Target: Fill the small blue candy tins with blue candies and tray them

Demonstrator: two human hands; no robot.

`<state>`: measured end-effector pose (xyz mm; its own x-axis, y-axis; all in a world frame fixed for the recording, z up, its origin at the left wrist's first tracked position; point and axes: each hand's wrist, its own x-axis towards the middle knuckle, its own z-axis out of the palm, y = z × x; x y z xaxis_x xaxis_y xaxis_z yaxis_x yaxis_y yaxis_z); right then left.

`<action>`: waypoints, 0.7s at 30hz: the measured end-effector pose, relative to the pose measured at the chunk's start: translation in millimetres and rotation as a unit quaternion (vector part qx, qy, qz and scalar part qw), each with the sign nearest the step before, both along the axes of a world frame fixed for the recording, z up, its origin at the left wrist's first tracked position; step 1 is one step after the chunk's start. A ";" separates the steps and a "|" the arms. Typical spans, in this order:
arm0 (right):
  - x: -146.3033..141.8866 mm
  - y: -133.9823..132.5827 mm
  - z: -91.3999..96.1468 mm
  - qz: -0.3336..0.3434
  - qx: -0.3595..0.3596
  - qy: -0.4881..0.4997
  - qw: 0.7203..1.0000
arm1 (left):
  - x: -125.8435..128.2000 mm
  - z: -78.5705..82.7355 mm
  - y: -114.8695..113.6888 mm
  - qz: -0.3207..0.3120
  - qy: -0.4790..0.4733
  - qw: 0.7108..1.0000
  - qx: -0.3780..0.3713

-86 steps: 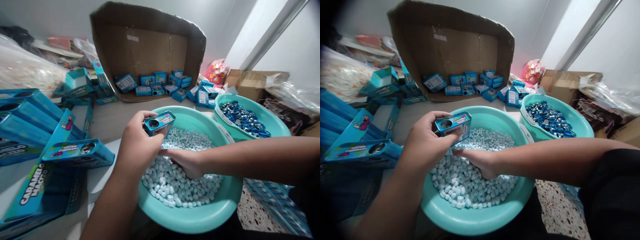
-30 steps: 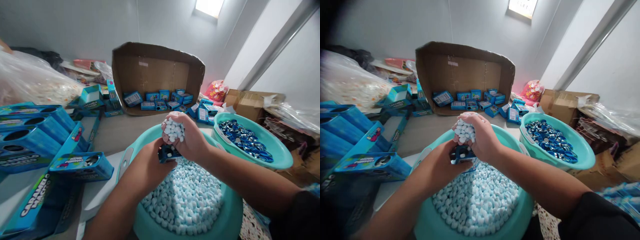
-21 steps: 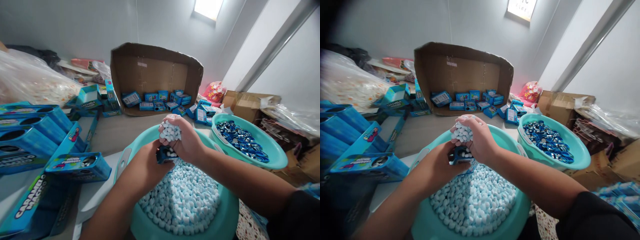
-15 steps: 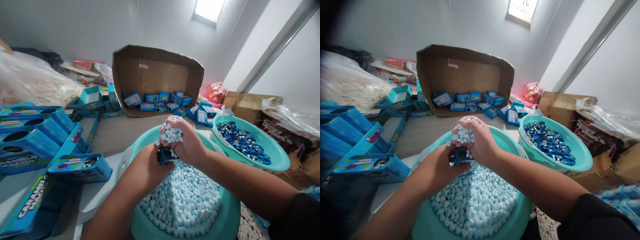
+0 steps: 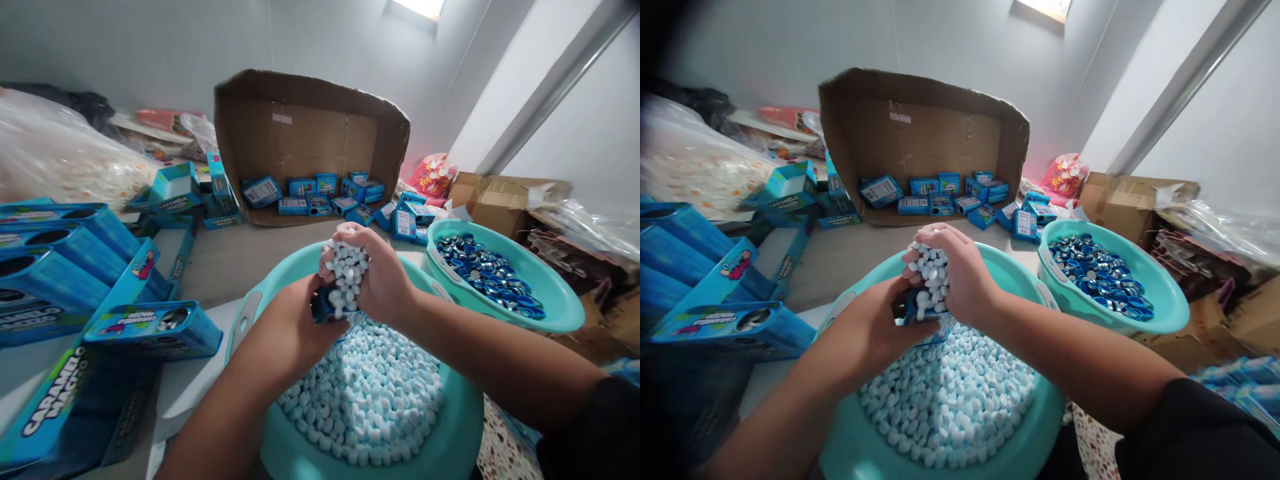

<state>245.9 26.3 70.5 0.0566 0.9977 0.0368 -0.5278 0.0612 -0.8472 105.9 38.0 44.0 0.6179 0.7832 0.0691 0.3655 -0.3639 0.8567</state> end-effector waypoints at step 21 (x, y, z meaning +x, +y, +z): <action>-1.0 -2.6 0.8 0.030 0.046 -0.051 0.997 | 1.3 10.2 -3.1 0.017 0.009 1.000 0.013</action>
<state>244.9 23.7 71.3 -0.0124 0.9914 0.1301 -0.4446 0.1111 -0.8888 107.1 34.9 54.2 0.5921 0.8019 0.0799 0.3926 -0.3737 0.8404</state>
